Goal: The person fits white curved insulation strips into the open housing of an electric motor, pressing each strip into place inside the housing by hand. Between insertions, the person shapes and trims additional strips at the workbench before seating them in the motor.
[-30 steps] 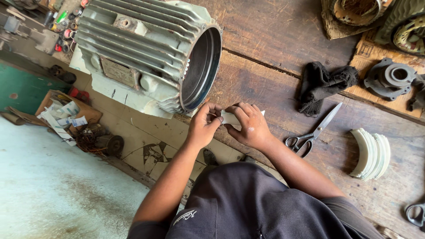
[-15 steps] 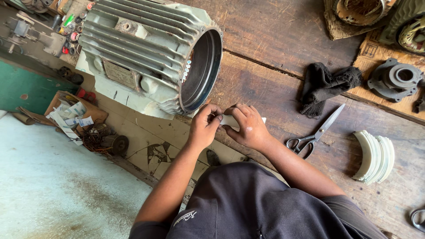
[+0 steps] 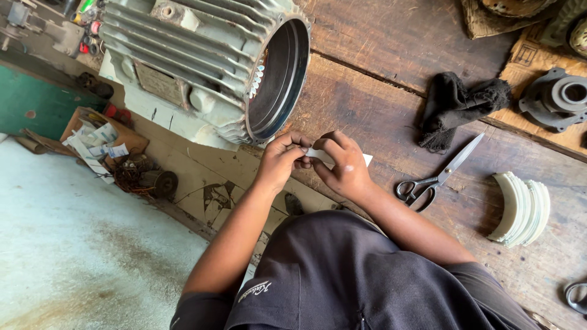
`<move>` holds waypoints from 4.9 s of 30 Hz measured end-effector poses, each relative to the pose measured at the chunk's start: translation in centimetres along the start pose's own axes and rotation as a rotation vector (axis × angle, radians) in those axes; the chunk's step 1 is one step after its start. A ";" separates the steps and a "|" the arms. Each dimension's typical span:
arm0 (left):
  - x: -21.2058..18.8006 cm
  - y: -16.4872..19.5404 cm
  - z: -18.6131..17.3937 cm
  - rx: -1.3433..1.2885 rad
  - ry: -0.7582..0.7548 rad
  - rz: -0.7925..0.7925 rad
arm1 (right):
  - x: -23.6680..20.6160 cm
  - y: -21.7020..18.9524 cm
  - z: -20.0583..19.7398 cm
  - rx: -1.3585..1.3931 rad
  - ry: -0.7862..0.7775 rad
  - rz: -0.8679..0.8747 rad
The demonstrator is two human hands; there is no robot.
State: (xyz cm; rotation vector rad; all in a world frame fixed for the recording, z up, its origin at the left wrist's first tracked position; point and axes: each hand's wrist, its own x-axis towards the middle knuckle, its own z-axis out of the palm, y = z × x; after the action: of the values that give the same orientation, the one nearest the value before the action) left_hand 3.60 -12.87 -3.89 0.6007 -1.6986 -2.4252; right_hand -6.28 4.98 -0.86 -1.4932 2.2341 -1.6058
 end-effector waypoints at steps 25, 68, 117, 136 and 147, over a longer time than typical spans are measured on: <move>-2.6 4.5 1.9 0.632 0.211 0.300 | 1.4 3.8 3.7 0.410 0.114 0.070; -2.0 4.9 -1.8 2.097 -0.109 0.514 | 16.9 10.0 21.7 0.042 -0.126 0.381; -2.3 4.8 -2.4 2.149 -0.151 0.502 | 14.1 7.8 17.1 0.059 -0.235 0.159; -2.2 4.7 -2.4 2.172 -0.167 0.432 | 14.4 8.8 18.0 0.071 -0.209 0.174; -2.2 4.5 -2.3 2.171 -0.157 0.436 | 14.3 9.0 18.9 0.109 -0.127 0.141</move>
State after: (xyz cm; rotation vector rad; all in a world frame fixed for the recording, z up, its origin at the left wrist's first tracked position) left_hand 5.96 -15.81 0.18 -0.0274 -3.1964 0.4304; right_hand -10.77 -18.45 -9.55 -1.3388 2.0964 -1.5204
